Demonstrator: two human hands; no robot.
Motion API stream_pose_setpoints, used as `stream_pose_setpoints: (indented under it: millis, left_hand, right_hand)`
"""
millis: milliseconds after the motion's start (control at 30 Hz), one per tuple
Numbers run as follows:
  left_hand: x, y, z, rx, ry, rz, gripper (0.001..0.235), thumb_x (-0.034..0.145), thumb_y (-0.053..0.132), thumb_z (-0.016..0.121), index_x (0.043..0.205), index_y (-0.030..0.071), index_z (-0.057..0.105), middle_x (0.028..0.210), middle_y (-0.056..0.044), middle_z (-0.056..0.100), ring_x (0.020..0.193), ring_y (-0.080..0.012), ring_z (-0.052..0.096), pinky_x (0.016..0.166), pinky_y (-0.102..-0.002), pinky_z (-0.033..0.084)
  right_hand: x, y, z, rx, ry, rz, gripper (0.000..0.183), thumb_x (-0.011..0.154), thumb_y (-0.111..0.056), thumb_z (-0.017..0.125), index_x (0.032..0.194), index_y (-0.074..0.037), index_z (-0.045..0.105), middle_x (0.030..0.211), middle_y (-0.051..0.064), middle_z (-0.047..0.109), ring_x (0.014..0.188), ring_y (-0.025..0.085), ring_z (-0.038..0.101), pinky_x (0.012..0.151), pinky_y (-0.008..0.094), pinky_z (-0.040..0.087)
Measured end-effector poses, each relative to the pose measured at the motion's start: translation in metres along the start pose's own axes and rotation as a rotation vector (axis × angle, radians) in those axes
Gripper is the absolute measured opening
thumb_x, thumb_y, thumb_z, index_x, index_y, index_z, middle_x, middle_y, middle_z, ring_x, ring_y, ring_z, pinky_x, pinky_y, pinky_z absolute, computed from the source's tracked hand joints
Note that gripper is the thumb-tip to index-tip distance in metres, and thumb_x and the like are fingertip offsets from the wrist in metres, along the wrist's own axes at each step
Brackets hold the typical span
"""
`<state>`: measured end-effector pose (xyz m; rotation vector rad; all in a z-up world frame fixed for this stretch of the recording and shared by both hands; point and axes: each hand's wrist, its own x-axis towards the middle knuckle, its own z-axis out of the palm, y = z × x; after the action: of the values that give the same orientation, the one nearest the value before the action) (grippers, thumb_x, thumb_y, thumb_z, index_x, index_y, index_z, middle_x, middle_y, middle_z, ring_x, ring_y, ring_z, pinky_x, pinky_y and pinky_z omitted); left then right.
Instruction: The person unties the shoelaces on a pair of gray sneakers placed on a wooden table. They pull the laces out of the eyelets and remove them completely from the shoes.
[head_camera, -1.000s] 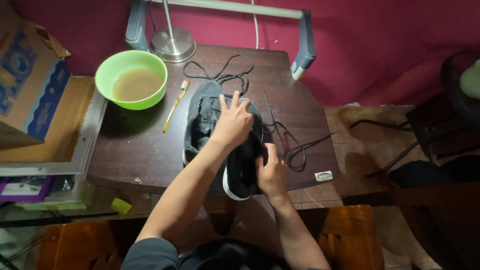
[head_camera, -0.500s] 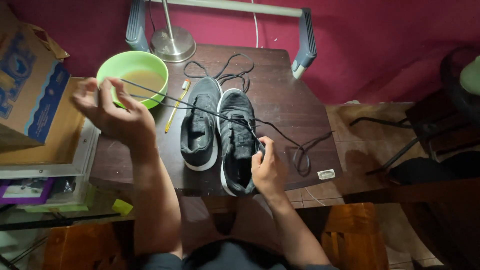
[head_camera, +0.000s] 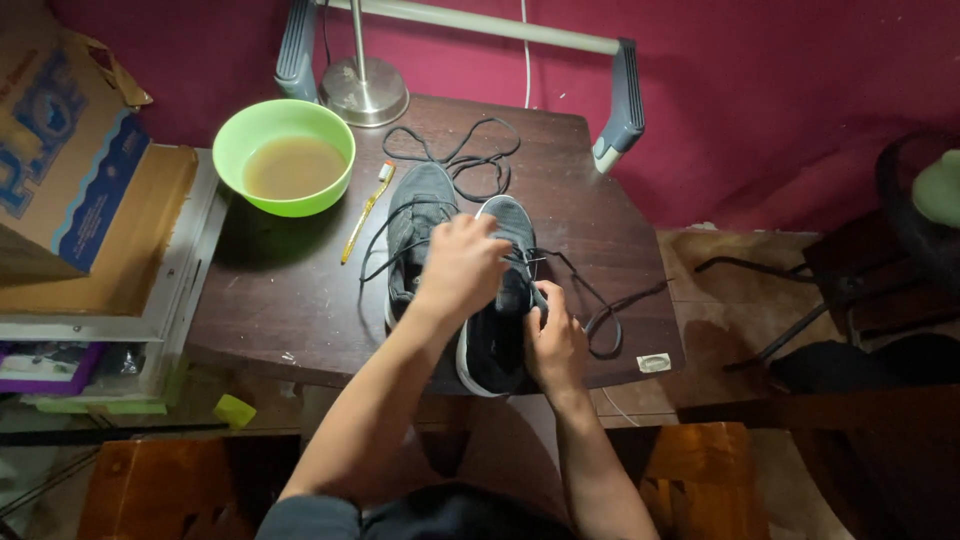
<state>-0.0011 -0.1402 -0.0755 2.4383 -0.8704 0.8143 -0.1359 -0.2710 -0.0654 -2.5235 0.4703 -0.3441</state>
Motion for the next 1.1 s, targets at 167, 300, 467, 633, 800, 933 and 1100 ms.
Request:
stream_pose_setpoints:
  millis: [167, 300, 467, 633, 800, 933, 1100]
  left_hand:
    - [0.016, 0.009, 0.048, 0.109, -0.225, 0.037, 0.01, 0.069, 0.03, 0.071, 0.068, 0.038, 0.066, 0.068, 0.012, 0.06, 0.074, -0.0154, 0.065, 0.078, -0.043, 0.036]
    - [0.025, 0.014, 0.032, 0.061, -0.405, -0.015, 0.012, 0.066, 0.029, 0.08, 0.075, 0.036, 0.075, 0.063, 0.008, 0.067, 0.067, -0.0237, 0.072, 0.07, -0.042, 0.037]
    - [0.014, 0.004, -0.005, 0.141, -0.283, 0.01, 0.008, 0.062, 0.024, 0.078, 0.065, 0.03, 0.073, 0.059, 0.007, 0.064, 0.06, -0.0216, 0.069, 0.063, -0.041, 0.035]
    - [0.005, -0.02, -0.078, -0.296, -0.314, -0.323, 0.015, 0.09, 0.013, 0.063, 0.079, 0.018, 0.072, 0.079, -0.009, 0.057, 0.077, -0.0429, 0.067, 0.067, -0.046, 0.05]
    - [-0.008, 0.005, -0.173, -0.296, -0.939, -0.409, 0.021, 0.08, 0.02, 0.062, 0.093, 0.023, 0.078, 0.085, -0.013, 0.074, 0.093, -0.0435, 0.073, 0.08, -0.053, 0.056]
    - [-0.024, 0.029, -0.17, -0.721, -0.657, -0.267, 0.033, 0.077, 0.022, 0.076, 0.11, 0.015, 0.073, 0.084, -0.02, 0.073, 0.078, -0.046, 0.071, 0.069, -0.056, 0.057]
    - [-0.032, 0.046, -0.061, -0.235, -0.341, -0.362, 0.049, 0.082, 0.043, 0.074, 0.124, 0.024, 0.056, 0.092, -0.007, 0.062, 0.079, -0.0364, 0.072, 0.065, -0.049, 0.06]
  right_hand:
    - [0.003, 0.007, -0.004, 0.058, -0.017, -0.01, 0.039, 0.093, -0.029, 0.047, 0.131, -0.033, 0.054, 0.101, 0.022, 0.076, 0.093, 0.05, 0.072, 0.084, 0.061, 0.055]
    - [0.004, 0.01, -0.003, 0.118, -0.004, 0.011, 0.039, 0.093, -0.03, 0.045, 0.131, -0.03, 0.054, 0.102, 0.023, 0.075, 0.094, 0.052, 0.071, 0.085, 0.063, 0.053]
    - [0.014, 0.031, 0.018, 0.177, 0.097, 0.078, 0.035, 0.094, -0.028, 0.045, 0.128, -0.028, 0.056, 0.107, 0.019, 0.074, 0.098, 0.048, 0.07, 0.088, 0.059, 0.053]
    - [0.024, 0.041, 0.005, 0.18, -0.044, 0.092, 0.036, 0.093, -0.029, 0.048, 0.128, -0.031, 0.058, 0.11, 0.016, 0.075, 0.103, 0.046, 0.07, 0.093, 0.058, 0.053]
    - [0.028, 0.02, -0.02, 0.07, -0.215, 0.067, 0.036, 0.089, -0.038, 0.057, 0.125, -0.038, 0.061, 0.104, 0.011, 0.078, 0.103, 0.038, 0.073, 0.093, 0.053, 0.056]
    - [0.049, -0.009, -0.042, 0.081, -0.104, -0.197, 0.028, 0.092, -0.045, 0.068, 0.109, -0.023, 0.07, 0.097, 0.017, 0.073, 0.096, 0.042, 0.071, 0.085, 0.053, 0.057]
    - [0.124, -0.007, 0.007, -0.255, -0.16, -0.371, 0.02, 0.092, -0.038, 0.069, 0.108, -0.028, 0.075, 0.096, 0.009, 0.066, 0.097, 0.038, 0.07, 0.083, 0.052, 0.058]
